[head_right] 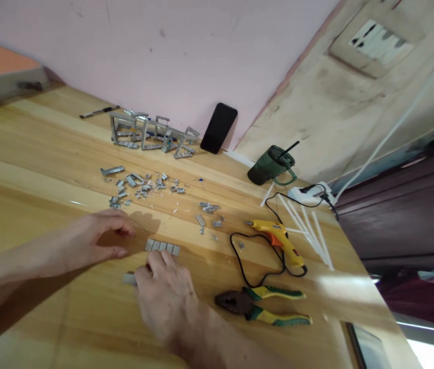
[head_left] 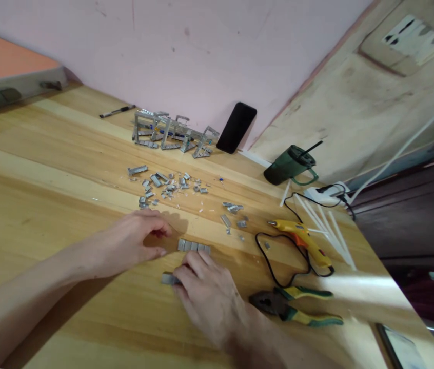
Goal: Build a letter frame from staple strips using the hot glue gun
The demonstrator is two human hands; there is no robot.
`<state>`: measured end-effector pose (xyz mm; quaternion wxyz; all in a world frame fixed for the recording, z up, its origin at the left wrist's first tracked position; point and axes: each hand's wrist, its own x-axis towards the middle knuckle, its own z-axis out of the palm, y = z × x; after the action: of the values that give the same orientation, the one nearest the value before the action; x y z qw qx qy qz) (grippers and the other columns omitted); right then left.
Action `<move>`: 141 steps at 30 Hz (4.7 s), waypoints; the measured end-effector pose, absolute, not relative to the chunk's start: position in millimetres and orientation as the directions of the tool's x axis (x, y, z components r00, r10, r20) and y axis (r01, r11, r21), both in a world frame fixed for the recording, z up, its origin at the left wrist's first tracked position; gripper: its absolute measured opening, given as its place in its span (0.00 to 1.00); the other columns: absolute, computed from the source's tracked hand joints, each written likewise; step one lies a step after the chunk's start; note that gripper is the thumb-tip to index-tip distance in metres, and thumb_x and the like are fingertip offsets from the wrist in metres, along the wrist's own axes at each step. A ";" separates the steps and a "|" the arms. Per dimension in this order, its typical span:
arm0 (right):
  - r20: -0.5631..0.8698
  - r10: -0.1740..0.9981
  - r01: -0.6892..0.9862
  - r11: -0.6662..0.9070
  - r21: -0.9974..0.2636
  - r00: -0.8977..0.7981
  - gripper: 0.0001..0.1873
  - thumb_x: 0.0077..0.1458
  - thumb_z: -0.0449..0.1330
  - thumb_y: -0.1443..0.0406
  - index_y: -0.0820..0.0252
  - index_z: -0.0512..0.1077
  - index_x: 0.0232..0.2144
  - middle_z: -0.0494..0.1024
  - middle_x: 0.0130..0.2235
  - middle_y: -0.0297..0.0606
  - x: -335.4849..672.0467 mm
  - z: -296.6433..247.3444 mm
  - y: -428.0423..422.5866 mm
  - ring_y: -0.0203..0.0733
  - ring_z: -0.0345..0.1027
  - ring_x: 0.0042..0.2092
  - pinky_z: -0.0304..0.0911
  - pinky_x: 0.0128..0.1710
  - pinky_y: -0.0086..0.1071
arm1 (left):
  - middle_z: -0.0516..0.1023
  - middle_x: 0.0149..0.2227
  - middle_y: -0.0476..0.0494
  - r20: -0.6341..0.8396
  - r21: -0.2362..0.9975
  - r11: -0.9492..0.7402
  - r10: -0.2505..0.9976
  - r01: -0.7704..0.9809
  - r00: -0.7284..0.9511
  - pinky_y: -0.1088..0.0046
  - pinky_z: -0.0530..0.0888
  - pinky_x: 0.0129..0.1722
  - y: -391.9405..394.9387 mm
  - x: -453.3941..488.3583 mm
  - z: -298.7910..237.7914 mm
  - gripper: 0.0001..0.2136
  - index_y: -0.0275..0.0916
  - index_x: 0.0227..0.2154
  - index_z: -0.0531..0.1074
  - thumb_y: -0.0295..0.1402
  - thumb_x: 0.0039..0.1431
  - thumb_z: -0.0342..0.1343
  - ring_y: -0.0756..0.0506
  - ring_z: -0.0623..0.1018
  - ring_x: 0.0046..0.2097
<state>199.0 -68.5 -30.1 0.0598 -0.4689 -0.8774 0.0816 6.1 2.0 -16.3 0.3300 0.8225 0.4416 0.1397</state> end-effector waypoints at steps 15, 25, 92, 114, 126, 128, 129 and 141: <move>0.238 0.809 0.709 0.587 -0.391 -0.538 0.05 0.54 0.56 0.69 0.60 0.72 0.33 0.73 0.30 0.36 218.4 11.3 -49.2 0.38 0.67 0.32 0.60 0.30 0.30 | 0.74 0.30 0.50 -0.064 0.821 -0.297 0.800 0.487 0.596 0.73 0.68 0.34 -16.9 22.6 -12.4 0.03 0.40 0.28 0.73 0.30 0.53 0.55 0.48 0.74 0.34; 0.185 0.893 0.735 0.443 -0.513 -0.410 0.04 0.52 0.58 0.67 0.60 0.73 0.32 0.73 0.31 0.36 231.7 5.6 -32.9 0.37 0.68 0.32 0.61 0.31 0.29 | 0.73 0.39 0.45 -0.059 0.706 -0.319 0.863 0.633 0.501 0.64 0.69 0.41 -14.7 26.8 -20.2 0.15 0.40 0.38 0.70 0.33 0.45 0.60 0.41 0.72 0.42; 0.476 0.787 0.722 0.585 -0.370 -0.393 0.10 0.55 0.52 0.68 0.62 0.73 0.28 0.71 0.25 0.38 218.7 19.0 -74.6 0.35 0.62 0.21 0.61 0.18 0.28 | 0.75 0.33 0.50 0.023 0.999 -0.031 0.894 0.011 0.448 0.71 0.74 0.37 -46.0 23.2 -8.3 0.07 0.52 0.34 0.74 0.37 0.50 0.62 0.45 0.75 0.37; 0.487 0.774 0.702 0.604 -0.376 -0.405 0.13 0.56 0.50 0.68 0.63 0.73 0.27 0.71 0.24 0.38 217.7 17.5 -73.6 0.35 0.60 0.21 0.57 0.18 0.28 | 0.75 0.33 0.52 0.078 0.993 -0.113 0.870 0.044 0.487 0.77 0.74 0.36 -44.0 22.9 -10.1 0.06 0.52 0.34 0.73 0.36 0.52 0.61 0.48 0.76 0.36; 0.472 0.785 0.680 0.600 -0.421 -0.401 0.14 0.58 0.49 0.68 0.64 0.72 0.27 0.71 0.24 0.38 217.2 16.8 -73.1 0.36 0.62 0.22 0.58 0.19 0.29 | 0.76 0.32 0.52 0.086 0.992 -0.122 0.873 0.043 0.480 0.77 0.75 0.35 -44.0 24.4 -8.0 0.06 0.51 0.34 0.73 0.33 0.52 0.60 0.48 0.76 0.35; 0.471 0.786 0.683 0.598 -0.420 -0.400 0.14 0.58 0.49 0.68 0.64 0.72 0.27 0.71 0.25 0.38 217.5 16.6 -72.7 0.35 0.61 0.22 0.57 0.19 0.29 | 0.76 0.32 0.52 0.086 0.992 -0.119 0.874 0.039 0.479 0.78 0.74 0.34 -43.6 25.1 -8.0 0.06 0.50 0.33 0.73 0.32 0.52 0.61 0.48 0.76 0.35; 0.469 0.786 0.682 0.599 -0.419 -0.403 0.13 0.58 0.49 0.68 0.64 0.72 0.27 0.71 0.25 0.38 217.7 16.4 -72.4 0.35 0.61 0.22 0.57 0.19 0.29 | 0.76 0.32 0.52 0.086 0.992 -0.118 0.874 0.036 0.479 0.78 0.74 0.34 -43.6 25.3 -8.1 0.06 0.50 0.33 0.73 0.32 0.52 0.61 0.48 0.76 0.35; 0.301 0.867 0.691 0.499 -0.523 -0.398 0.09 0.56 0.53 0.67 0.63 0.72 0.30 0.72 0.29 0.38 220.6 16.1 -72.4 0.37 0.66 0.27 0.61 0.24 0.28 | 0.77 0.30 0.53 0.056 0.995 -0.085 0.894 0.047 0.444 0.78 0.73 0.33 -40.4 27.5 -9.3 0.07 0.48 0.31 0.75 0.29 0.48 0.62 0.49 0.76 0.33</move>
<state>220.6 -72.4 16.1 0.2758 -0.4745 -0.8206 0.1595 27.5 -40.4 -9.3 0.5654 0.6342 0.3712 0.3747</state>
